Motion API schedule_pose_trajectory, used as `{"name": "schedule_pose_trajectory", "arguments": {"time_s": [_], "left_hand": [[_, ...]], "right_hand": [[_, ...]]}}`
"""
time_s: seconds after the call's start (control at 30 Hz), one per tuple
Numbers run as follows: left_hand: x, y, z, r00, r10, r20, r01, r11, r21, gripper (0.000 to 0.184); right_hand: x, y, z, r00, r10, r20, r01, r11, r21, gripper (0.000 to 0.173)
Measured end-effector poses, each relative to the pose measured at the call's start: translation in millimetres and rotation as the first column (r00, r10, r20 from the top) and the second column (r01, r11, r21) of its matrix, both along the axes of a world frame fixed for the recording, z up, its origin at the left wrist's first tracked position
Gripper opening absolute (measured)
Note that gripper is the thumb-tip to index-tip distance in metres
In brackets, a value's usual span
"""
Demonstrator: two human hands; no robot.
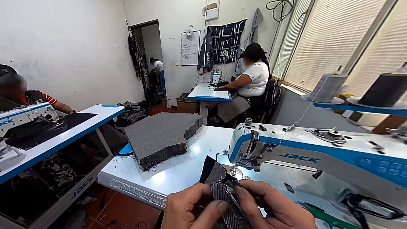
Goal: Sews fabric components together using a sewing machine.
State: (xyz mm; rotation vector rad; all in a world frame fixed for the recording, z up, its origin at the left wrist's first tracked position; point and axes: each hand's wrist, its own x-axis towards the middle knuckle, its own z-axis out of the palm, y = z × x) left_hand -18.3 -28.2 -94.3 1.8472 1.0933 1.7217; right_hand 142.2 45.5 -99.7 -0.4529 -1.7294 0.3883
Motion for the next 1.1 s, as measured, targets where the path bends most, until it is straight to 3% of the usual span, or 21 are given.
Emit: {"name": "schedule_pose_trajectory", "arguments": {"time_s": [0.23,0.33,0.43,0.5,0.6,0.8,0.9,1.0,1.1], "left_hand": [[-14.3,7.1,6.9,1.0,0.029,0.01,-0.029,1.0,0.001,0.015],[-23.0,15.8,28.0,0.957,0.21,-0.199,-0.182,0.971,0.153,0.033],[-28.9,24.2,66.8,0.802,0.34,-0.491,-0.202,0.928,0.312,0.059],[-30.0,33.1,87.9,0.753,0.316,-0.577,-0.145,0.935,0.323,0.05],[-33.5,47.0,105.8,0.807,0.179,-0.562,-0.029,0.964,0.266,0.017],[-36.7,56.3,106.5,0.822,0.095,-0.562,-0.029,0.992,0.126,0.02],[-32.6,60.4,101.4,0.847,0.115,-0.519,-0.054,0.99,0.13,0.019],[-32.2,61.1,103.4,0.838,0.148,-0.525,-0.062,0.982,0.179,0.021],[-52.7,68.7,124.4,0.791,0.282,-0.543,-0.149,0.949,0.277,0.023]], "right_hand": [[-1.3,10.4,2.1,0.999,-0.032,-0.031,0.032,0.999,0.022,0.022],[-8.8,15.9,11.4,0.995,-0.074,-0.062,0.081,0.991,0.106,0.023],[-16.1,22.7,26.6,0.989,-0.125,-0.085,0.139,0.972,0.191,0.025],[-19.9,24.8,35.3,0.985,-0.142,-0.095,0.161,0.96,0.23,0.026],[-20.9,27.5,45.4,0.981,-0.164,-0.1,0.184,0.953,0.242,0.024],[-19.3,34.1,50.1,0.968,-0.244,-0.054,0.249,0.933,0.259,0.025],[-19.1,34.9,54.0,0.954,-0.298,-0.02,0.29,0.909,0.3,0.024],[-11.3,39.9,50.8,0.981,-0.183,0.058,0.169,0.966,0.198,0.026],[2.0,47.4,37.3,0.958,0.219,0.184,-0.202,0.973,-0.109,0.032]]}}
